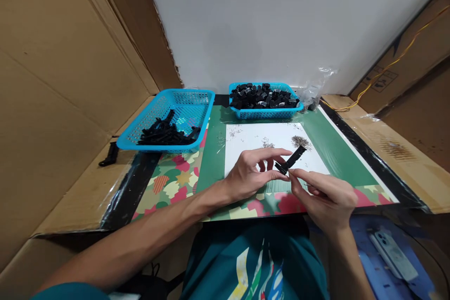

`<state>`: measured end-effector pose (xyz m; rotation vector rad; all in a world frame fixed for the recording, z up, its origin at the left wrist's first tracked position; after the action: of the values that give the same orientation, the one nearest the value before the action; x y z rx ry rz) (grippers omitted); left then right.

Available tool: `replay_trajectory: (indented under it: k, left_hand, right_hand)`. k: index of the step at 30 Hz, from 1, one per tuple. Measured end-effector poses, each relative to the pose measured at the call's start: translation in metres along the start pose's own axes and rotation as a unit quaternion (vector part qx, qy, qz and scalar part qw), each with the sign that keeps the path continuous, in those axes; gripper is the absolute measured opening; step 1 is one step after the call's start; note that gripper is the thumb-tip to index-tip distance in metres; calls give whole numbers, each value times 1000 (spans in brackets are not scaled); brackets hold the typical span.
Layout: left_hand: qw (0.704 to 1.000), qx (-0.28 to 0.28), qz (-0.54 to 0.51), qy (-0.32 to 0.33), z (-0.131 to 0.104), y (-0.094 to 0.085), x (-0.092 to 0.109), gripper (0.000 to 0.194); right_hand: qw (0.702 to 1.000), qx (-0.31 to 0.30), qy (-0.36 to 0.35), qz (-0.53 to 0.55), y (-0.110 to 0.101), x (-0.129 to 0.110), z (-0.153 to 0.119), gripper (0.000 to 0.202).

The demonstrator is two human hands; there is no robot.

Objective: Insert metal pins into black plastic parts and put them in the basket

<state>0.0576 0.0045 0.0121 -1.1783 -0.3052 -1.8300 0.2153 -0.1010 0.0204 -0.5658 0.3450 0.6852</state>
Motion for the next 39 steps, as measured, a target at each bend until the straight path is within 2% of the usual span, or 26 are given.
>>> replay_trajectory:
  k: [8, 18, 24, 32, 39]
  left_hand:
    - [999, 23, -25, 4, -1, -2, 3, 47]
    - [998, 43, -40, 1, 0, -4, 5, 47]
    - [996, 52, -66, -11, 0, -7, 3, 44]
    - [986, 42, -131, -98, 3, -4, -1, 35]
    - [965, 22, -194, -177, 5, 2, -5, 35]
  right_hand:
    - [998, -26, 19, 50, -2, 2, 0, 26]
    - [999, -21, 17, 48, 0, 0, -3, 28]
    - [998, -64, 0, 29, 1, -1, -3, 24]
    - [994, -106, -3, 11, -1, 1, 2, 21]
    - [994, -105, 34, 12, -8, 8, 5, 18]
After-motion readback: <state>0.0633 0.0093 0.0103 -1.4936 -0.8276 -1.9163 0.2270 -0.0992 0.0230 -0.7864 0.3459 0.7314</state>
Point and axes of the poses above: each hand's wrist, its own z-axis towards the middle knuckle, its own y-axis out of the palm, x = y × z, the point moved 4 cm from there along z, towards the middle knuckle, and after that the axes turned 4 degrees about y, right-handed, at the moved point
